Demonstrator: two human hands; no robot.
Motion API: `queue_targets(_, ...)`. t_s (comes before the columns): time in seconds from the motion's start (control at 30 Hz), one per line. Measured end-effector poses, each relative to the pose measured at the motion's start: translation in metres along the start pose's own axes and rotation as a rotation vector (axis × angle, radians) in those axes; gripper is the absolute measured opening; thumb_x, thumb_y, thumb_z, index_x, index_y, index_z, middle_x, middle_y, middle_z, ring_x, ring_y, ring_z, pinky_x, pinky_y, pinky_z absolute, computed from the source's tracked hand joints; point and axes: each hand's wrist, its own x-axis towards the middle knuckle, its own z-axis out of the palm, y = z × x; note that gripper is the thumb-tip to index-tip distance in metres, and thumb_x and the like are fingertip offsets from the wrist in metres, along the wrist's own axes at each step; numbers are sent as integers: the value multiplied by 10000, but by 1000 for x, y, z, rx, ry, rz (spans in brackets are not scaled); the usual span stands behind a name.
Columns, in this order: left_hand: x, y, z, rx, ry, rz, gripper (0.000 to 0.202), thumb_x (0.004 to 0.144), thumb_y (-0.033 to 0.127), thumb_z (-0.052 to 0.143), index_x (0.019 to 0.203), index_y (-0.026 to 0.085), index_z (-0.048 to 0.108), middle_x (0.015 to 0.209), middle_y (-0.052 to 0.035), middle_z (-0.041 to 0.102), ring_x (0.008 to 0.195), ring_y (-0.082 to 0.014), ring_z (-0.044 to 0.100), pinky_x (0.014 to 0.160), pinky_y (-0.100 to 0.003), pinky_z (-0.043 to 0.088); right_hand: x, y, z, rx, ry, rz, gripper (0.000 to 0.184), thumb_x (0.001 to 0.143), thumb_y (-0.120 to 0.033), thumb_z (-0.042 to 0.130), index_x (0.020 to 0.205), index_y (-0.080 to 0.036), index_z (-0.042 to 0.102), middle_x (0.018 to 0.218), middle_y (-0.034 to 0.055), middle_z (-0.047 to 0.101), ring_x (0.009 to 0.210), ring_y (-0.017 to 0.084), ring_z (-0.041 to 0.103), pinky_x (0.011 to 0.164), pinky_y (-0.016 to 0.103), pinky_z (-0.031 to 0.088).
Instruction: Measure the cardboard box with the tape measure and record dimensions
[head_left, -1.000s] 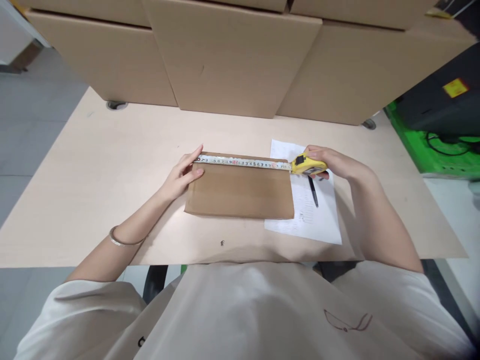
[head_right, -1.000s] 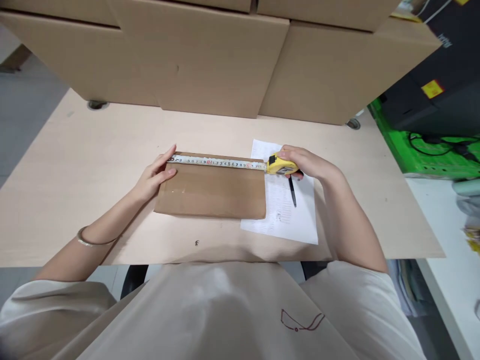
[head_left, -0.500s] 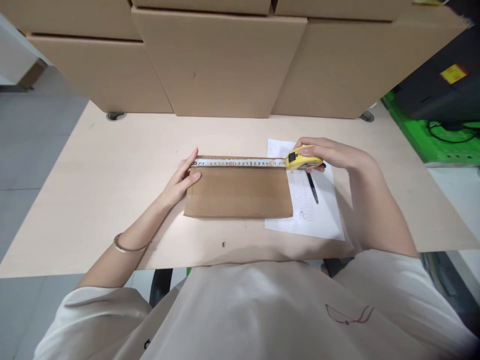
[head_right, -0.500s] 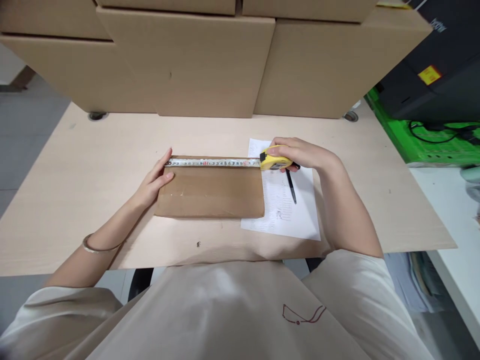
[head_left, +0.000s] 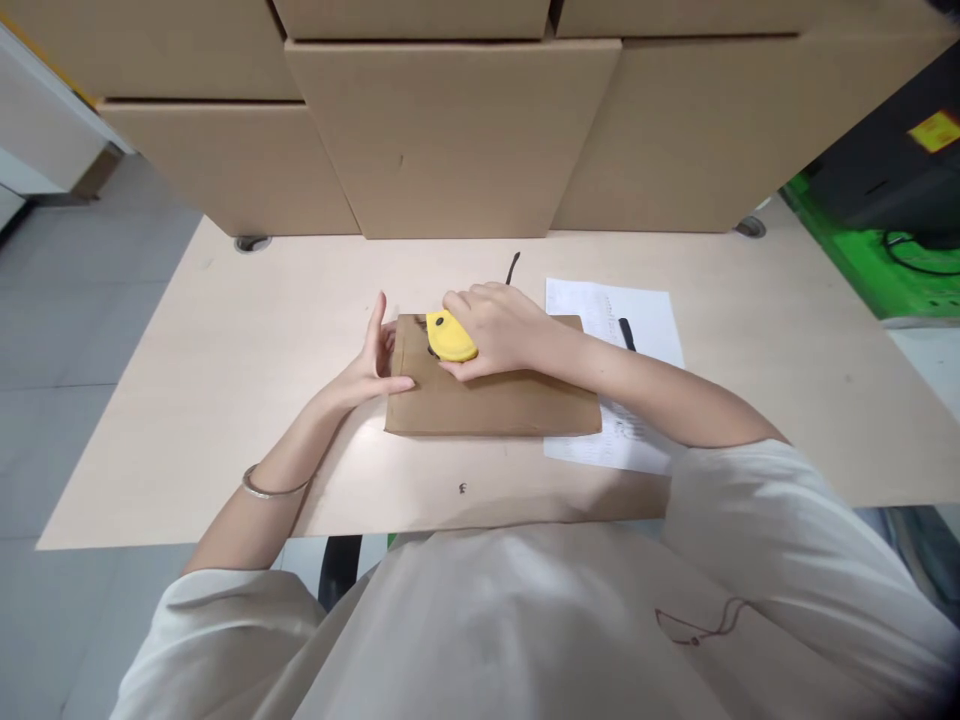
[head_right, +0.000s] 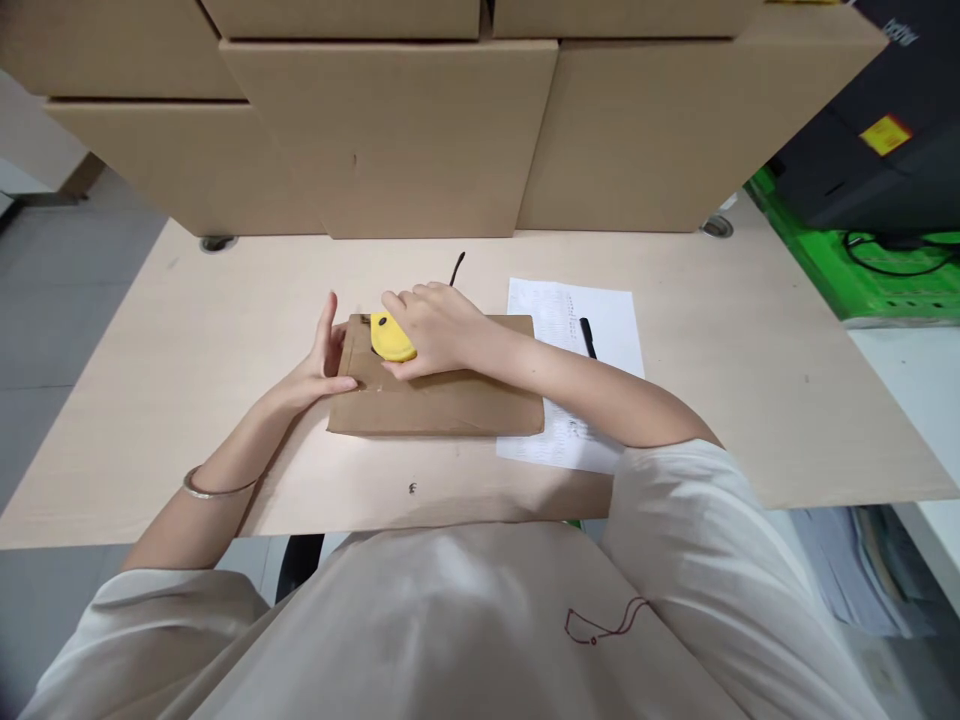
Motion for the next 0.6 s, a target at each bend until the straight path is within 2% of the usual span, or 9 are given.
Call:
queue_targets(0.13, 1, 2, 2, -4, 27, 4, 1437, 733, 611, 994, 1796, 441, 42, 1640, -160, 558, 1529, -376, 585, 1288, -567, 479, -2, 0, 3, -17, 19, 9, 685, 982, -670, 641, 1306, -67, 674, 1126, 235, 738, 1084, 402, 641, 979, 498, 446)
queue_targets(0.23, -1, 6, 2, 34, 34, -5, 1390, 752, 636, 972, 1795, 440, 76, 1645, -151, 558, 1544, -388, 570, 1299, -584, 465, -22, 13, -9, 80, 141, 13, 756, 1003, -742, 600, 1398, -99, 639, 1339, 244, 699, 1290, 439, 595, 1120, 557, 410)
queue_targets(0.3, -3, 12, 3, 117, 57, 8, 1307, 789, 660, 934, 1793, 440, 127, 1678, -139, 528, 1591, -401, 512, 1341, -613, 406, -49, 29, -23, 155, 245, 124, 673, 1040, -708, 559, 1394, -140, 631, 1381, 221, 684, 1320, 428, 598, 1137, 555, 418)
queue_targets(0.33, -5, 17, 5, 178, 87, 46, 1222, 820, 673, 903, 1785, 442, 190, 1701, -126, 504, 1627, -410, 461, 1370, -629, 355, -67, 39, -29, 184, 283, 241, 586, 1065, -665, 532, 1340, -160, 646, 1326, 209, 702, 1264, 413, 631, 1104, 538, 446)
queue_targets(0.37, -7, 25, 7, 246, 130, 110, 1109, 862, 678, 863, 1769, 444, 267, 1722, -105, 483, 1660, -418, 405, 1396, -641, 301, -87, 49, -34, 203, 294, 372, 510, 1082, -629, 512, 1269, -178, 660, 1232, 199, 722, 1169, 396, 667, 1051, 520, 478)
queue_targets(0.43, -11, 45, 16, 386, 243, 300, 805, 980, 619, 754, 1702, 448, 440, 1728, -50, 484, 1696, -413, 339, 1427, -647, 228, -128, 69, -35, 164, 219, 662, 441, 1103, -596, 470, 1169, -204, 659, 1031, 182, 728, 1010, 391, 696, 961, 518, 501)
queue_targets(0.5, -16, 68, 32, 538, 324, 504, 558, 1084, 418, 637, 1633, 452, 546, 1665, -4, 564, 1683, -369, 383, 1431, -634, 255, -163, 81, -24, 53, 69, 891, 483, 1103, -617, 438, 1098, -185, 653, 945, 203, 711, 958, 425, 706, 911, 540, 502)
queue_targets(0.53, -18, 79, 43, 638, 306, 607, 534, 1088, 309, 612, 1602, 451, 580, 1630, 14, 605, 1666, -341, 423, 1421, -618, 302, -176, 84, -15, 8, -1, 966, 525, 1105, -638, 413, 1085, -171, 652, 955, 227, 714, 964, 442, 710, 897, 547, 502)
queue_targets(0.6, -21, 95, 70, 803, 157, 819, 552, 1065, 211, 601, 1590, 380, 593, 1583, -11, 662, 1619, -308, 501, 1341, -560, 461, -193, 82, 5, -34, -160, 1048, 595, 1107, -666, 373, 1053, -149, 662, 987, 271, 728, 985, 464, 720, 868, 546, 509)
